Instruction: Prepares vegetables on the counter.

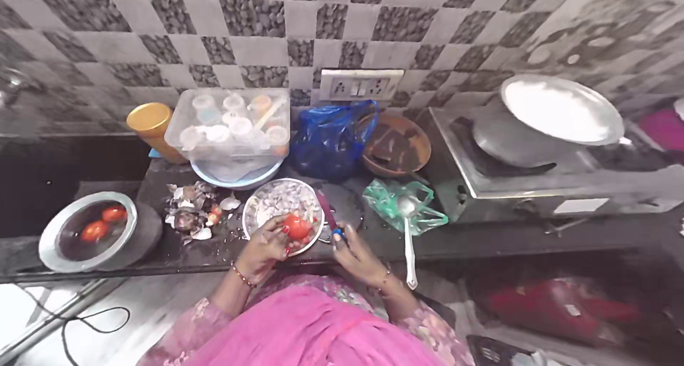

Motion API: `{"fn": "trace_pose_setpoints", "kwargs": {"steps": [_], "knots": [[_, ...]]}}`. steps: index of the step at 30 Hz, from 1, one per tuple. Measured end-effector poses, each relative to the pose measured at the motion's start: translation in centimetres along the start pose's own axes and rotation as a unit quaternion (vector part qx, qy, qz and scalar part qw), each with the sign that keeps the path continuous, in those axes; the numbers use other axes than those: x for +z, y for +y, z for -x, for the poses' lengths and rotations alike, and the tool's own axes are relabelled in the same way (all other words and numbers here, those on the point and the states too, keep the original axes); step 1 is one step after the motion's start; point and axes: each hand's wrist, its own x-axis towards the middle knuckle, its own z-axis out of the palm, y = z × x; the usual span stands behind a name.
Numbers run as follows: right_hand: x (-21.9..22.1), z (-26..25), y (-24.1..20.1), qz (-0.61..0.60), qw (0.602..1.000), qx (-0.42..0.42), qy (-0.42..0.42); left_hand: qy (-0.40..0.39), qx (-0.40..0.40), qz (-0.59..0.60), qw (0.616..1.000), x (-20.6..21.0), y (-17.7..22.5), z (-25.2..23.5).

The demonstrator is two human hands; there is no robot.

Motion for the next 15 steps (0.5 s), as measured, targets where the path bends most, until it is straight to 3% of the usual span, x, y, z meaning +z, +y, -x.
{"fn": "trace_pose_setpoints", "kwargs": {"steps": [4,8,11,15], "knots": [[1.5,0.4,0.1,-0.033,0.998,-0.051,0.009,-0.015,-0.003,-0.014,1.000,-0.6,0.5,1.2],[2.8,0.0,0.2,-0.078,0.993,-0.084,-0.024,-0.088,0.005,-0.052,0.995,-2.5,0.8,1.7],[3.9,-0.6,-0.7,-0.040,0.994,-0.093,-0.051,-0.148,0.043,-0.125,0.980,-3.7,1.2,2.1],[5.9,-1.4,-1.7,0.027,0.993,-0.107,-0.029,-0.153,0.047,-0.152,0.975,-4.5,2.0,3.1]]}}
